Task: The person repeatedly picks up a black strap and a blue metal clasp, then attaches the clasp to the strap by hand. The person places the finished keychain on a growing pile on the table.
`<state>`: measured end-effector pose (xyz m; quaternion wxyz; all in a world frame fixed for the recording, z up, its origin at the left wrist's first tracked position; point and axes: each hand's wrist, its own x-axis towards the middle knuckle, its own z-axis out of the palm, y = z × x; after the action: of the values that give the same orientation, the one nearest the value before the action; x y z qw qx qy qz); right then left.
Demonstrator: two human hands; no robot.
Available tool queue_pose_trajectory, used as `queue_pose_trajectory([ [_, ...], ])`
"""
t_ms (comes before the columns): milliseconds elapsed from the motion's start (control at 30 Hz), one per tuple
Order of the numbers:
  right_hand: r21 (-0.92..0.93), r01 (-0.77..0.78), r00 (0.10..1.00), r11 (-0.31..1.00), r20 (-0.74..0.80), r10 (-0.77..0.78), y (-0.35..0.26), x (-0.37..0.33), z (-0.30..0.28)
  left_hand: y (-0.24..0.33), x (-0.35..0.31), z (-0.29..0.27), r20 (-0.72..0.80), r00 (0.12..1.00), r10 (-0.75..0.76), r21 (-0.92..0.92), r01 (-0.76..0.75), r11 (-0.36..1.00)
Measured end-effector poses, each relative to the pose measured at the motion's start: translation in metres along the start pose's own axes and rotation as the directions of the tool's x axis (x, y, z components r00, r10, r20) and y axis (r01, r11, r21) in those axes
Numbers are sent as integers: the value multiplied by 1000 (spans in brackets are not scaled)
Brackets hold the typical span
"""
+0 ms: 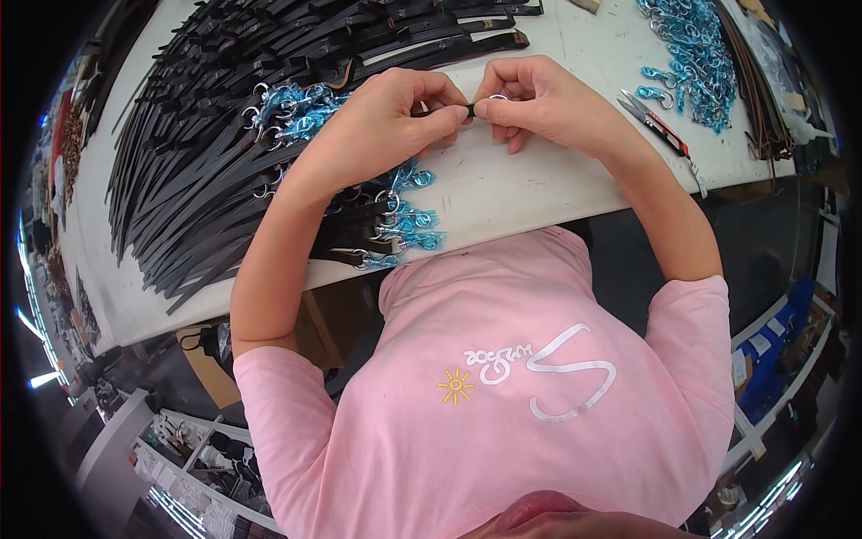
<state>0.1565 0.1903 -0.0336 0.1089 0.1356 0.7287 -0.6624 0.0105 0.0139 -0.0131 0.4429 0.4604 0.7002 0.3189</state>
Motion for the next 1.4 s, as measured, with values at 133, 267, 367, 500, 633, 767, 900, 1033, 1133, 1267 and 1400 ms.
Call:
queue_pose_trajectory([
  [133,-6,7,1000,1000,-8,-7,2,0,-1,0,1,0,-8,1000,-29,-54,28,998],
  [267,1,12,1000,1000,-20,-12,0,0,0,-4,-2,1,-20,1000,7,-169,-10,986],
  [367,27,28,999,999,-30,-27,2,0,0,-3,-2,3,-47,999,-1,-124,-5,992],
  [500,22,30,999,999,-24,-30,2,-1,0,-3,2,4,-73,997,-4,-80,-1,997],
  [633,14,41,999,999,-23,-41,2,-1,0,-3,2,5,-87,996,3,-126,-14,992],
  [767,50,52,999,997,-6,-52,3,-3,-2,-5,2,6,-101,995,-2,-131,-11,991],
  [900,90,63,997,994,32,-66,6,-3,-7,-5,2,6,-111,994,-9,-116,-3,993],
  [1033,73,61,996,996,57,-65,8,-1,-10,-7,1,7,-114,993,-3,-85,-6,996],
  [1133,53,58,995,997,74,-62,9,-1,-11,-8,1,7,-124,992,35,-40,-40,998],
  [1267,42,52,996,998,71,-55,7,-1,-11,-10,0,7,-120,993,22,-55,-29,998],
  [1400,36,35,997,999,61,-37,5,-1,-10,-8,-2,8,-134,991,21,-50,-28,998],
])
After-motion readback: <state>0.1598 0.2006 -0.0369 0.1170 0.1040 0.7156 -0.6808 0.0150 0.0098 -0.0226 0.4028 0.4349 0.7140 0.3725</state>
